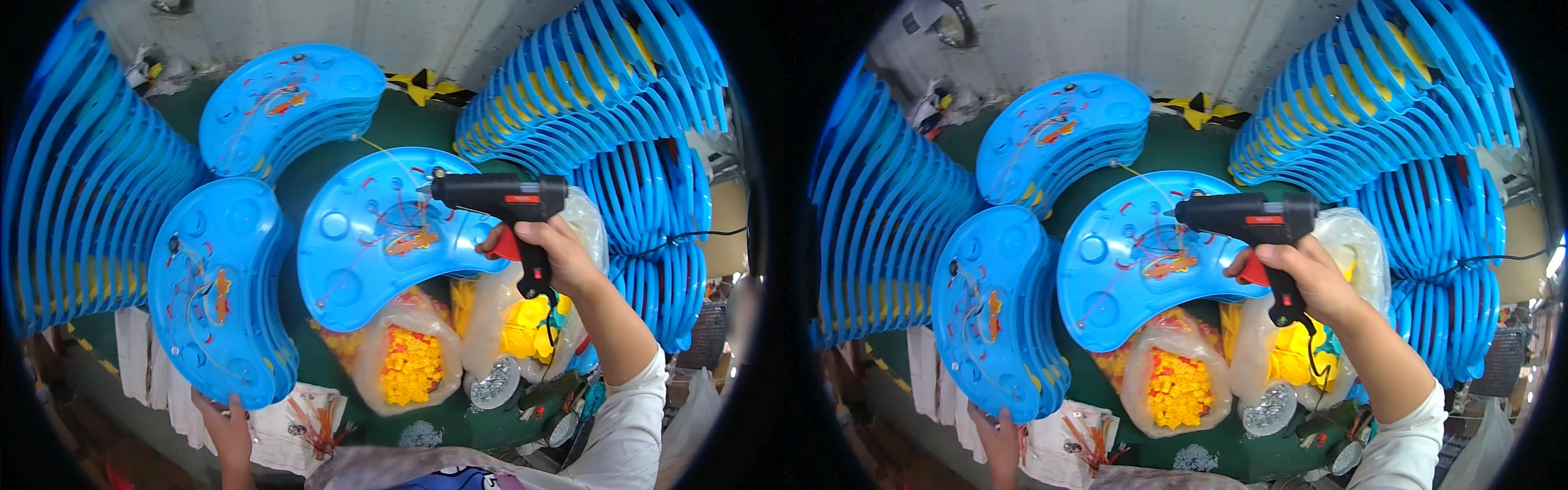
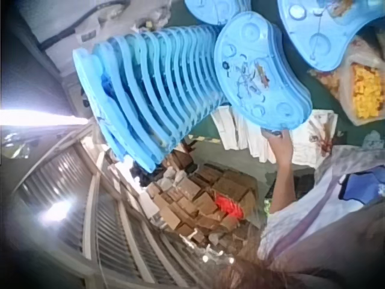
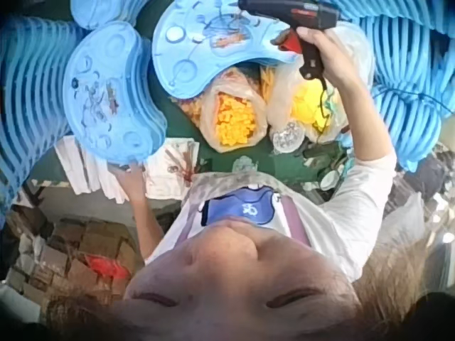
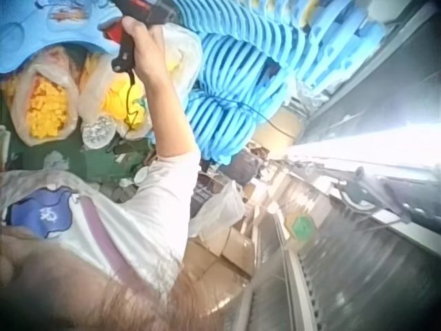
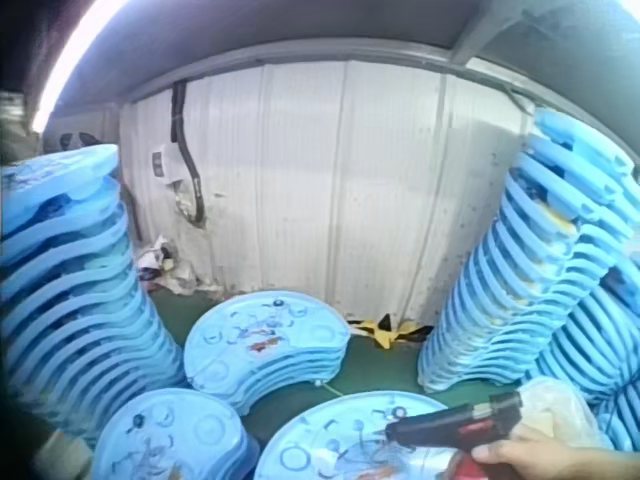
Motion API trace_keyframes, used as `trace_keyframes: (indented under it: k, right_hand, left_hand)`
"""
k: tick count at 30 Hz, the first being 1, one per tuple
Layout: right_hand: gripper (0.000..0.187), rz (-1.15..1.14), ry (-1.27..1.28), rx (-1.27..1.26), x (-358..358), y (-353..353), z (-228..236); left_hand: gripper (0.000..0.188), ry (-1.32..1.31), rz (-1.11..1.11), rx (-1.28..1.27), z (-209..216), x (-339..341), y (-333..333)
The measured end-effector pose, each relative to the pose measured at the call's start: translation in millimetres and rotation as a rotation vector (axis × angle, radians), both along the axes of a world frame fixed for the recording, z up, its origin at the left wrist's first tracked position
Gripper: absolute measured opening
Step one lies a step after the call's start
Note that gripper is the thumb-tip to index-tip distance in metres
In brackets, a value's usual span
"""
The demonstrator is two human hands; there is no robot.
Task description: The person assembles blue plastic trays by attaching small colorful plastic pieces and wires using a green power drill. They repeatedly pick up trays, position components, and drill them into place, then stack the finished trays.
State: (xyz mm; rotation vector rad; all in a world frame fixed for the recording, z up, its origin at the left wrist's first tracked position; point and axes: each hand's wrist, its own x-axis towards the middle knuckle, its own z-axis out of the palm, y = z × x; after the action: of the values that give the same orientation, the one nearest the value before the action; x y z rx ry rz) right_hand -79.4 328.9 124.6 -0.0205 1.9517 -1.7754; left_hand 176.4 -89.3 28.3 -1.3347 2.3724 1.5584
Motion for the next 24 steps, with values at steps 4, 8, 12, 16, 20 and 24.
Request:
trace_keyframes:
  k: [4, 8, 12, 16, 20, 24]
  right_hand:
    - [0.048, 0.019, -0.03, 0.107, -11.6, 0.9, -10.6]
    - [0.041, 0.156, 0.038, 0.253, -29.9, -28.5, -21.3]
    - [0.046, 0.297, 0.097, 0.435, -46.9, -54.5, -29.4]
    - [0.048, 0.297, 0.075, 0.436, -50.4, -49.3, -30.1]
    - [0.045, 0.249, 0.068, 0.418, -60.9, -35.3, -19.7]
    - [0.044, 0.147, 0.17, 0.393, -69.7, -14.2, -29.8]
  left_hand:
    - [0.055, 0.043, -0.233, -0.833, -8.2, 7.0, -4.9]
    - [0.046, 0.4, -0.473, -0.789, 7.9, -33.8, 17.5]
    - [0.054, 0.482, -0.506, -0.368, -0.5, -107.5, 78.5]
    - [0.052, 0.25, -0.507, -0.168, -8.5, -152.2, 102.4]
    - [0.045, 0.21, -0.62, -0.279, -22.5, -151.1, 100.7]
    - [0.046, 0.153, -0.616, -0.221, -24.1, -148.3, 97.7]
